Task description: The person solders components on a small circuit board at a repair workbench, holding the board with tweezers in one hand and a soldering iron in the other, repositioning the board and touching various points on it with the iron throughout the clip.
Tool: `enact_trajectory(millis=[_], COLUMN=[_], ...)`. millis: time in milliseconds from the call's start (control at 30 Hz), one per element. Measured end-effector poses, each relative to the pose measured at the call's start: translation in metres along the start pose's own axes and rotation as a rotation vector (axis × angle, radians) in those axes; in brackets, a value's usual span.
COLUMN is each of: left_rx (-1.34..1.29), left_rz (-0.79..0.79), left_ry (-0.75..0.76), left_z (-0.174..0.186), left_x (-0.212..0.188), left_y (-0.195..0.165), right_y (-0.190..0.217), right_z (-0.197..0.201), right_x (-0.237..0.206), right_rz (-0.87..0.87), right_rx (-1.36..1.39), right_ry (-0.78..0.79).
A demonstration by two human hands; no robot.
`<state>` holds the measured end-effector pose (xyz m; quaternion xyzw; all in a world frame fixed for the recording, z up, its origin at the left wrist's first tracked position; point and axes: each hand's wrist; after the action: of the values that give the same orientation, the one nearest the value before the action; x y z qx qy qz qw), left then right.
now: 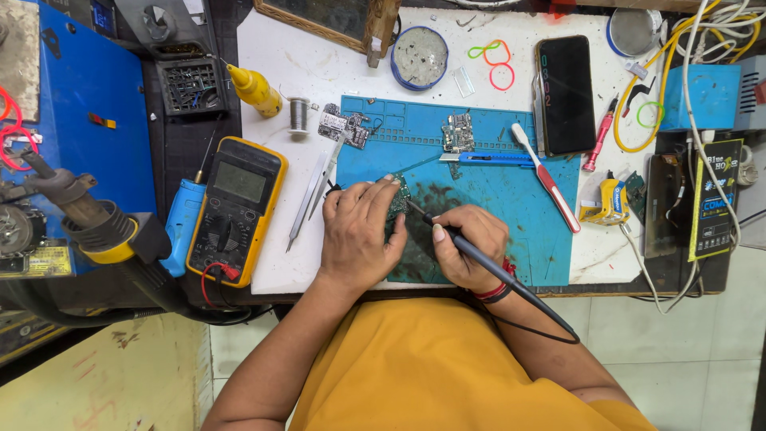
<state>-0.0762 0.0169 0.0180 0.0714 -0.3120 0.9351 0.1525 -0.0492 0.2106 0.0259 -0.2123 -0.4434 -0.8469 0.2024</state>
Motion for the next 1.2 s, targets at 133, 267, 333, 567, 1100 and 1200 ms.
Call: enact_trajectory(millis=[133, 267, 333, 567, 1100, 1200], left_rx=[0.003, 0.001, 0.001, -0.004, -0.01, -0.01], left_rz=[-0.006, 0.002, 0.005, 0.004, 0.008, 0.007], left_ry=[-0.004, 0.002, 0.004, 0.007, 0.01, 0.008], left_z=[-0.0003, -0.0007, -0.0008, -0.0003, 0.0008, 0.001], left_x=[0.0, -0.0002, -0.0003, -0.0001, -0.0002, -0.0004], left_y=[0.0003, 0.0006, 0.0005, 0.0005, 0.0, -0.0004], right_y=[-0.0001, -0.0006, -0.0005, -0.0001, 0.0003, 0.0002], right_z=[0.0002, -0.0005, -0.0006, -0.0005, -0.0007, -0.0002], right_x=[-0.0004, -0.0012, -0.0015, -0.0007, -0.0004, -0.0004], right_rz=[0.007, 0.003, 0.007, 0.013, 0.019, 0.023], right_rx=[-0.001, 0.005, 0.006, 0.002, 0.005, 0.006], right_ry=[0.0, 0.001, -0.005, 0.003, 0.006, 0.011])
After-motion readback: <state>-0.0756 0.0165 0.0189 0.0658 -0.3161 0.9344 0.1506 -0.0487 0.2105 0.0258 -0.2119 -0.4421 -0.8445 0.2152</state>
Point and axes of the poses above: each hand's wrist, its own x-axis towards the middle knuckle, its own z-axis out of the back of the hand, y = z × x, and after that the axes turned 8 degrees about z, right-handed
